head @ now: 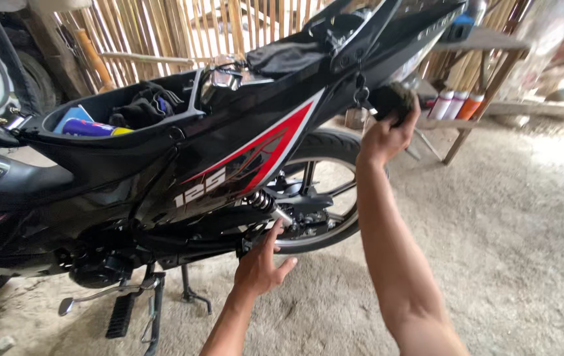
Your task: The person is working on the lower part of a motorcycle, specifically near the engine and foot pegs. They are using a tool to tighten or loosen bolts and are adjusting parts of the motorcycle's frame.
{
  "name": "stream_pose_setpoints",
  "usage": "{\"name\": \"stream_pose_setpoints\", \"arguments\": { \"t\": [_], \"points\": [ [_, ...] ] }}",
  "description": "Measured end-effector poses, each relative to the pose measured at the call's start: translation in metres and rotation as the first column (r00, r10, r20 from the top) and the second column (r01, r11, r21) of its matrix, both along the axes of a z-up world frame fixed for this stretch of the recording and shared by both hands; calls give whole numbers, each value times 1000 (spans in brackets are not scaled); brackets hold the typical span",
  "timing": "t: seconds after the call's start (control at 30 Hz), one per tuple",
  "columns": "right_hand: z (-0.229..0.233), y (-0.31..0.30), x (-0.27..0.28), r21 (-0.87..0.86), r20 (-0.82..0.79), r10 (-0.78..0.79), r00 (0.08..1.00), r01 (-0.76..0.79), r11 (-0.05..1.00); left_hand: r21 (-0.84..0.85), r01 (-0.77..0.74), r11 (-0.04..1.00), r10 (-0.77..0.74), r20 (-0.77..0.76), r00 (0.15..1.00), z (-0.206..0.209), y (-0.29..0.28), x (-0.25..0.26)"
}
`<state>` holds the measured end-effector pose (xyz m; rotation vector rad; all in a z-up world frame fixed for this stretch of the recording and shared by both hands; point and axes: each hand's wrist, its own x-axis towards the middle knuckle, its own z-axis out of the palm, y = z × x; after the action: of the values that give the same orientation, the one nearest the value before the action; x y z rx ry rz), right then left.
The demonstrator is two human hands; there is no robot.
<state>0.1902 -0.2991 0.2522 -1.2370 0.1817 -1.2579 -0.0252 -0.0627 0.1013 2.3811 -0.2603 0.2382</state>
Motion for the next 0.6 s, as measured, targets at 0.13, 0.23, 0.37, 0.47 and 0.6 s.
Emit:
{"name": "stream_pose_setpoints", "arguments": {
  "t": [0.13, 0.23, 0.37, 0.47, 0.6],
  "points": [
    [-32, 58, -20, -51, 275, 365, 889, -366, 929, -60, -32, 998, 32, 3, 999, -6, 3, -2],
    [-61, 95, -51, -128, 204, 400, 893, -381, 916, -57, -24, 998, 21, -60, 998, -6, 6, -6],
    [-122, 144, -98, -141, 112, 657, 745, -643, 753, 28, -25, 999, 27, -71, 997, -15, 9, -5],
    [-173, 162, -136, -424, -272, 602, 751, -655, 626, 138, -34, 990, 63, -212, 975, -29, 15, 2],
    [-183, 152, -161, -533, -359, 516, 778, -624, 571, 288, -25, 957, 70, -150, 986, -34, 12, -6]
  ]
}}
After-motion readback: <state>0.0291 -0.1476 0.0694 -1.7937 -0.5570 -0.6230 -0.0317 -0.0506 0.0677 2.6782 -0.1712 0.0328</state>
